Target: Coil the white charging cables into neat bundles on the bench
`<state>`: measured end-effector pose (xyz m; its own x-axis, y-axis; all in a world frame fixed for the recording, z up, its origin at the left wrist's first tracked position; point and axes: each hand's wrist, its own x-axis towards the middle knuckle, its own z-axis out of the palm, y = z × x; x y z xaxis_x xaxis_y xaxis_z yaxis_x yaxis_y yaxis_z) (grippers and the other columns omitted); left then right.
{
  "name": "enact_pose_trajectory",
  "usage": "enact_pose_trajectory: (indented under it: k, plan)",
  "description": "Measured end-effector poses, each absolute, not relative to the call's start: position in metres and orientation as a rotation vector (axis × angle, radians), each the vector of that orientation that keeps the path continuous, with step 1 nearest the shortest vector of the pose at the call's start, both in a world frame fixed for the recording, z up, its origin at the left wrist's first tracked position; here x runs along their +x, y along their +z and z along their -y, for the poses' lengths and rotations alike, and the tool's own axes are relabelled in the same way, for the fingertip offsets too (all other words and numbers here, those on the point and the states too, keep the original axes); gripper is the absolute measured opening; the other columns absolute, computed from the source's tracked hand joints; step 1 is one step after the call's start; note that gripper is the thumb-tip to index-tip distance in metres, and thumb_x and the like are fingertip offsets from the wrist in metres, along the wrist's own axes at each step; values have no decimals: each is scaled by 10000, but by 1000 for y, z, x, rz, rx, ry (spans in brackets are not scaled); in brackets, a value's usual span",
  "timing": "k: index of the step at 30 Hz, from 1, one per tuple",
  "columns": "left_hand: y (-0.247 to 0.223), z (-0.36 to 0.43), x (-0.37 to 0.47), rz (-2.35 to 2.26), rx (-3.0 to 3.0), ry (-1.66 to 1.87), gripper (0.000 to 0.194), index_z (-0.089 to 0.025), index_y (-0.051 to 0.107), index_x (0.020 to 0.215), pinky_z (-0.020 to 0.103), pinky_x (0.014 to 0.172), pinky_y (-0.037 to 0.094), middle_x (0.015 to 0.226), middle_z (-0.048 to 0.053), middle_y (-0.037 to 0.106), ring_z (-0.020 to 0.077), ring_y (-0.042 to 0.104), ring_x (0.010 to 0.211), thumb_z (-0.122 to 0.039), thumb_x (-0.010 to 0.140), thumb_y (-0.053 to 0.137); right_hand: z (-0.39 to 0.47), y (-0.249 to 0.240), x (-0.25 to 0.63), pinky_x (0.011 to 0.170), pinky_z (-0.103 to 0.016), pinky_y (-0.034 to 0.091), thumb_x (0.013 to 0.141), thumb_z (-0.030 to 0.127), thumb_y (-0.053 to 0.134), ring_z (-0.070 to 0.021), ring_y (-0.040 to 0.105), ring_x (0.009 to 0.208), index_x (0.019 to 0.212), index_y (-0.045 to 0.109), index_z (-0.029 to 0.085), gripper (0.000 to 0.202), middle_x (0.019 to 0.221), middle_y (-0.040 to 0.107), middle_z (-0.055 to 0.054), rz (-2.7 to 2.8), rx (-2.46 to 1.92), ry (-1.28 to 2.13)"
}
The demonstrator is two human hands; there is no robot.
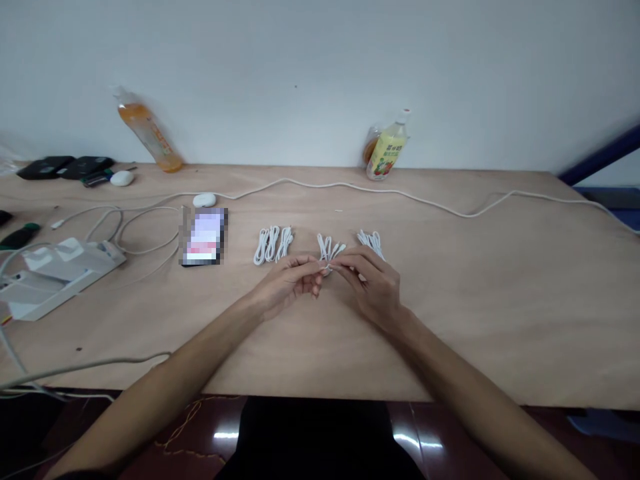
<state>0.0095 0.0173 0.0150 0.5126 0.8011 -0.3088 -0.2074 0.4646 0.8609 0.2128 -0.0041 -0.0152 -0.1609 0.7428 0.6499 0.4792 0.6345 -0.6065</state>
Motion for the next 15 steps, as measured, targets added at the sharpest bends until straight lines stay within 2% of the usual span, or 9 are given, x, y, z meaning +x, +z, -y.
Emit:
enact_pose_trajectory:
  k: [8, 15]
  plan:
    - [9, -16, 12, -761, 808, 711, 184, -174, 756, 757, 232, 553, 507, 669, -2, 644, 85, 550, 559, -298, 846, 859, 8, -12, 206, 866, -411, 618, 1082, 236, 646, -247, 753, 910, 1008, 820, 294, 198, 959, 806, -61, 1768, -948, 300]
    - [7, -17, 11, -719, 756, 716, 143, -156, 748, 793, 229, 581, 498, 725, -17, 643, 66, 570, 582, -242, 883, 819, 8, -2, 207, 683, -297, 581, 1067, 209, 676, -185, 713, 813, 1061, 793, 277, 135, 980, 793, -38, 1797, -998, 403]
